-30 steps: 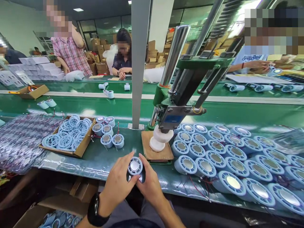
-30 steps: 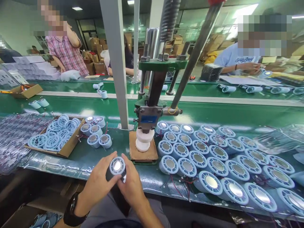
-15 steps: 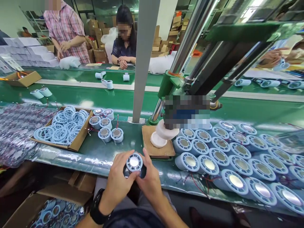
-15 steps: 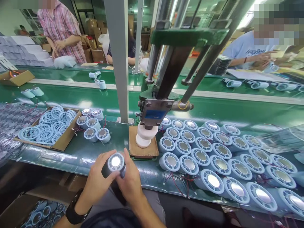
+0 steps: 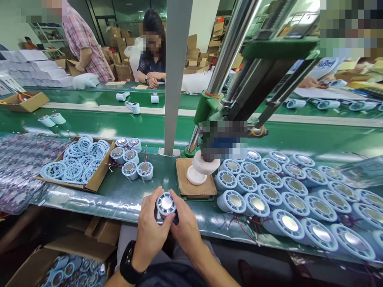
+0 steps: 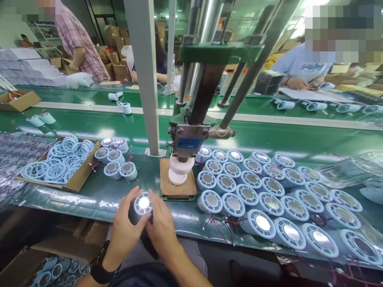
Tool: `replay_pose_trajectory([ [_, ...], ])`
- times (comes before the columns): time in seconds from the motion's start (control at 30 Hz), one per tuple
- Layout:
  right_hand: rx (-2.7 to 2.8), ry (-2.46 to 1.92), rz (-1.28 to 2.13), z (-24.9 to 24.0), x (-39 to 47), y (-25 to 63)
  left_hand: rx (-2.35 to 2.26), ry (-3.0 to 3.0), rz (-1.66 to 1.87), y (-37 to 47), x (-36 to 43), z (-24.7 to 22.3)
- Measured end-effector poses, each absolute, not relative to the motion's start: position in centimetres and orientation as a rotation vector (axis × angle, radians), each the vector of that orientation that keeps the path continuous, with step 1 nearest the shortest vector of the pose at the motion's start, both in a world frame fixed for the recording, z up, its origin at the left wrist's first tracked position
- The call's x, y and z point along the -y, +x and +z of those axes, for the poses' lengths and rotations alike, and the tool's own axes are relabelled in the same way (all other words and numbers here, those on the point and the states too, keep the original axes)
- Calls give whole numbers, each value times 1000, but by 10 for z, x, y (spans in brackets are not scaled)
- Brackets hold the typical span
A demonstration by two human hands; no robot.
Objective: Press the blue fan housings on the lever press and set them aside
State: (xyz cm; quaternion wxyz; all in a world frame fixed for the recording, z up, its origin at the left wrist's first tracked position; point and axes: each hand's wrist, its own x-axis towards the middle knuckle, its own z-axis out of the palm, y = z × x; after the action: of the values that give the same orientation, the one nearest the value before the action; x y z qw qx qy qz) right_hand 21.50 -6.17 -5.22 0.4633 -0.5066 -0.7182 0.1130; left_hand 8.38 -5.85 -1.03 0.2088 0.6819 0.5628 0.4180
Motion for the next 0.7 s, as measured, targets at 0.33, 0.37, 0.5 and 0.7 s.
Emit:
replay_pose_trajectory([
  [0.33, 1807, -1229, 248, -50, 62, 218, -1440, 1899, 1118, 71, 52, -12],
  [0.37, 1800, -1230, 247, -50, 62, 217, -1442, 1904, 1120, 70, 52, -12],
  [0.5, 1771, -1255, 263, -51, 63, 215, -1398, 2020, 1188, 69, 51, -15],
  [0.7, 1786, -1263, 241, -51, 62, 215, -1417, 1938, 1085, 66, 49, -10],
])
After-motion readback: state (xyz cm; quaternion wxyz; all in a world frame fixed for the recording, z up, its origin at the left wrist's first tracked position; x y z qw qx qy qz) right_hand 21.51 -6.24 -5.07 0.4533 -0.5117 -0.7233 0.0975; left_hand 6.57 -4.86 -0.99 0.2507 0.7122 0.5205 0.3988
